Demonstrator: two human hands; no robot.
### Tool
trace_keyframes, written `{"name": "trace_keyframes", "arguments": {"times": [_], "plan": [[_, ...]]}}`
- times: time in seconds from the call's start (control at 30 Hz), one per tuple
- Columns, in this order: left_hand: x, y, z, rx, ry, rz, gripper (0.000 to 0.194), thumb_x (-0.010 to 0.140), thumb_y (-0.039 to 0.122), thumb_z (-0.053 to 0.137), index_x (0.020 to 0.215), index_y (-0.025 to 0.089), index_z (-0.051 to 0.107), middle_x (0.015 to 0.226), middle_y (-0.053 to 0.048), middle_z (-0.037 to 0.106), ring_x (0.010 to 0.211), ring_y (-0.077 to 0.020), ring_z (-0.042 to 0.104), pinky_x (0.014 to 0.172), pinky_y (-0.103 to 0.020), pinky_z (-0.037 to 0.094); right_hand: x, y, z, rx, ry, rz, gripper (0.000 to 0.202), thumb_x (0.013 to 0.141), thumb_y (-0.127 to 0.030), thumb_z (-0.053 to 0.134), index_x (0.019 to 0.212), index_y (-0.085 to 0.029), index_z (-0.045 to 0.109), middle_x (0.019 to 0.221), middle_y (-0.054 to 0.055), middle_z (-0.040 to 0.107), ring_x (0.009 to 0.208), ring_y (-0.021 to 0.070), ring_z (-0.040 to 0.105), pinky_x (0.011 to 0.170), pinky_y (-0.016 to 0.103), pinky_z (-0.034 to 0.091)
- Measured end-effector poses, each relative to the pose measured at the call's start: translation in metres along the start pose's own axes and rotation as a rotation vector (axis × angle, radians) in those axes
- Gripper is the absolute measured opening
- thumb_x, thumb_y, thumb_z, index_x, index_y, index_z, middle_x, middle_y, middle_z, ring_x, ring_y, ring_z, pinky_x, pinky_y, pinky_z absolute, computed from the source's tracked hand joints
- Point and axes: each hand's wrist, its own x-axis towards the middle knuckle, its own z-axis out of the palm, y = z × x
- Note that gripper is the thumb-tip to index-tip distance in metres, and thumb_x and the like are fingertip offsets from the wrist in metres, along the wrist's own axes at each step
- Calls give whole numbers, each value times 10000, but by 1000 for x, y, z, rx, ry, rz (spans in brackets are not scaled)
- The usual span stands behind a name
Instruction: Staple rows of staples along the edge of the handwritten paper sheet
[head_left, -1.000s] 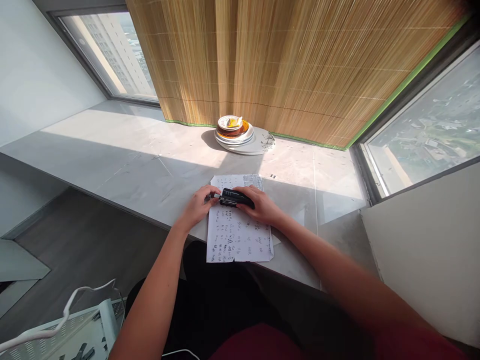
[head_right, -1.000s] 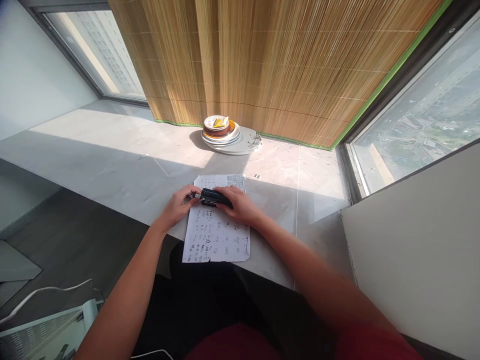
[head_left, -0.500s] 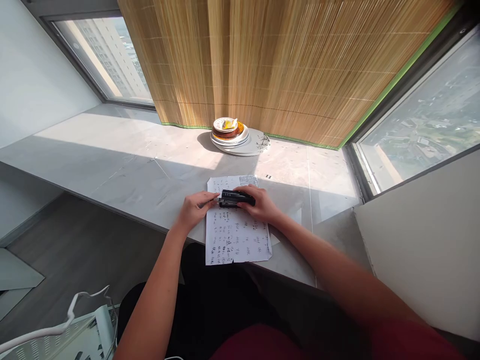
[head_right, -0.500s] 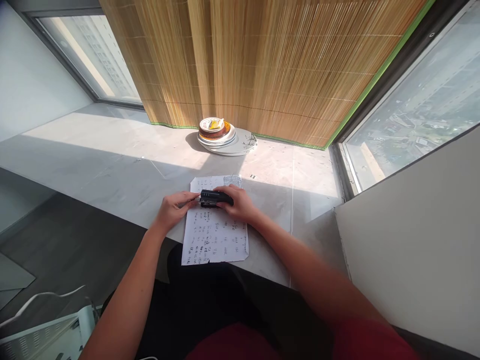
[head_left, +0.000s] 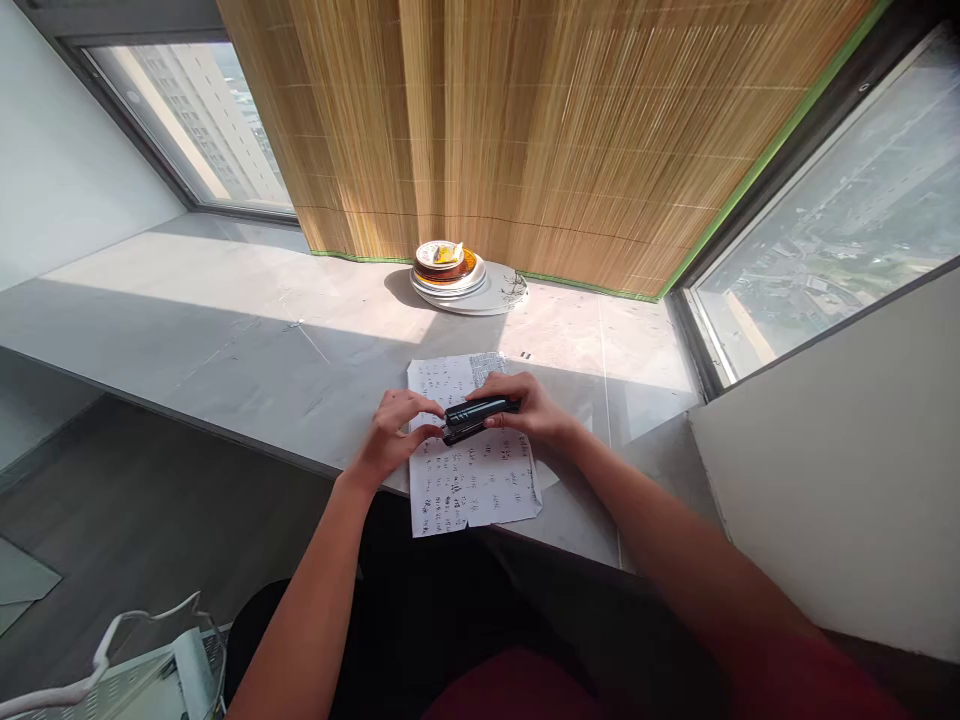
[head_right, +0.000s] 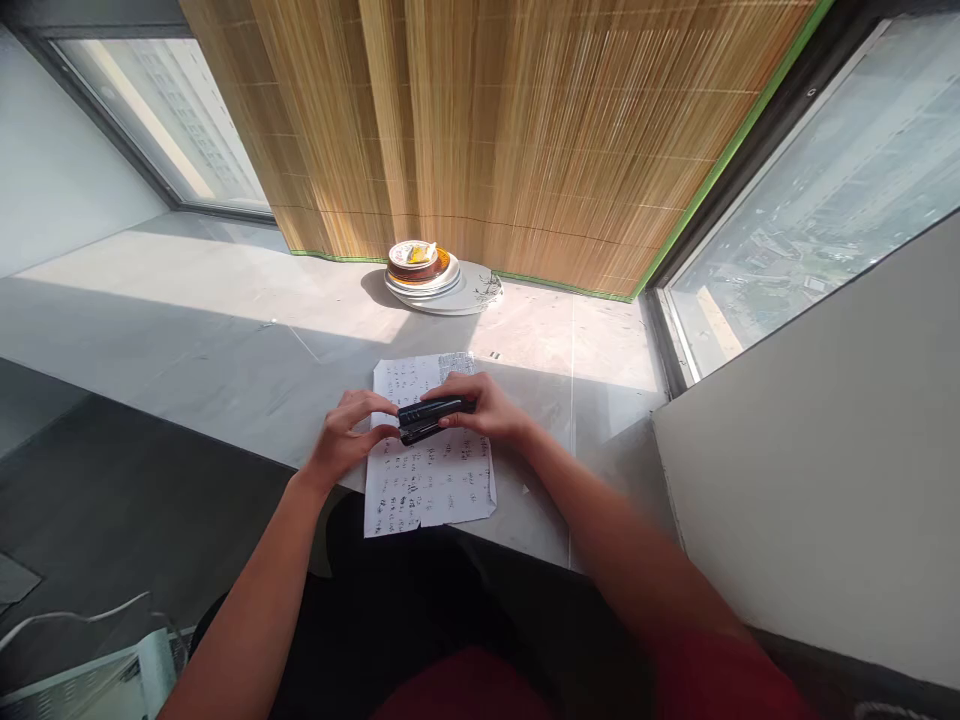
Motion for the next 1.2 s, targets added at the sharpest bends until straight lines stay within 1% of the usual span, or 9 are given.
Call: {"name": "trace_keyframes", "arguments": {"times": [0.17, 0.3, 0.4, 0.5, 0.63, 0.77, 0.93, 1.07, 1.2], "plan": [[-2, 22, 2, 76, 104, 95, 192, 1073, 395, 649, 952, 246, 651, 972, -23, 778, 941, -234, 704, 926, -418, 508, 5, -25, 19, 5, 82, 1, 414, 889, -536, 810, 1186, -248, 802, 1008, 70, 785, 908, 243, 715, 837, 418, 588], [5, 39, 5, 109, 150, 89, 109, 1052, 341, 681, 1084, 240, 659, 1089, -54, 762, 1077, -259, 701, 966, -425, 538, 0, -56, -4, -109, 256, 151, 383, 875, -458, 824, 1204, -265, 785, 1061, 60, 771, 976, 253, 725, 869, 425, 593], [11, 49, 15, 165, -12, 62, 93, 1068, 276, 635, 1133, 226, 679, 1186, -74, 748, 1194, -278, 679, 1050, -466, 525, -16, -74, -31, -282, 447, 315, 354, 868, -390, 804, 1194, -257, 770, 1089, 54, 775, 992, 257, 730, 868, 427, 591], [18, 48, 30, 233, -250, 61, 194, 1078, 248, 605, 1242, 210, 702, 1307, -101, 723, 1264, -303, 652, 1072, -504, 523, -46, -73, -49, -473, 558, 465, 320, 828, -356, 806, 1127, -244, 787, 1061, 51, 790, 974, 268, 731, 893, 452, 585], [31, 30, 46, 290, -496, 162, 417, 1072, 295, 634, 1489, 297, 628, 1574, -101, 570, 1460, -345, 516, 1199, -589, 418, -78, -53, -53, -406, 485, 596, 348, 808, -360, 800, 1132, -234, 802, 1088, 67, 806, 1019, 291, 741, 921, 472, 593], [39, 16, 48, 302, -644, 279, 556, 1100, 359, 582, 1632, 431, 439, 1738, -50, 366, 1610, -342, 314, 1300, -677, 191, -77, -44, -44, -399, 349, 555, 308, 850, -289, 756, 1153, -270, 808, 1134, 55, 775, 1056, 274, 718, 913, 444, 593], [36, 19, 47, 362, -686, 268, 628, 1087, 333, 550, 1663, 485, 348, 1798, -7, 211, 1641, -371, 215, 1290, -733, 121, -66, -47, -34, -503, 304, 453, 344, 941, -215, 652, 1240, -334, 771, 1183, 40, 748, 1107, 265, 700, 977, 458, 575], [34, 25, 47, 397, -675, 252, 726, 1053, 325, 579, 1681, 517, 269, 1804, 0, 185, 1630, -399, 220, 1270, -764, 116, -66, -51, -29, -563, 247, 440, 404, 983, -179, 596, 1314, -367, 732, 1240, 34, 743, 1145, 279, 668, 984, 480, 568], [31, 28, 49, 385, -650, 246, 780, 1031, 285, 581, 1686, 529, 235, 1802, 11, 188, 1640, -406, 186, 1275, -771, 97, -66, -52, -25, -639, 209, 411, 561, 1018, -130, 508, 1498, -402, 612, 1268, 38, 727, 1133, 274, 640, 971, 487, 554]]}}
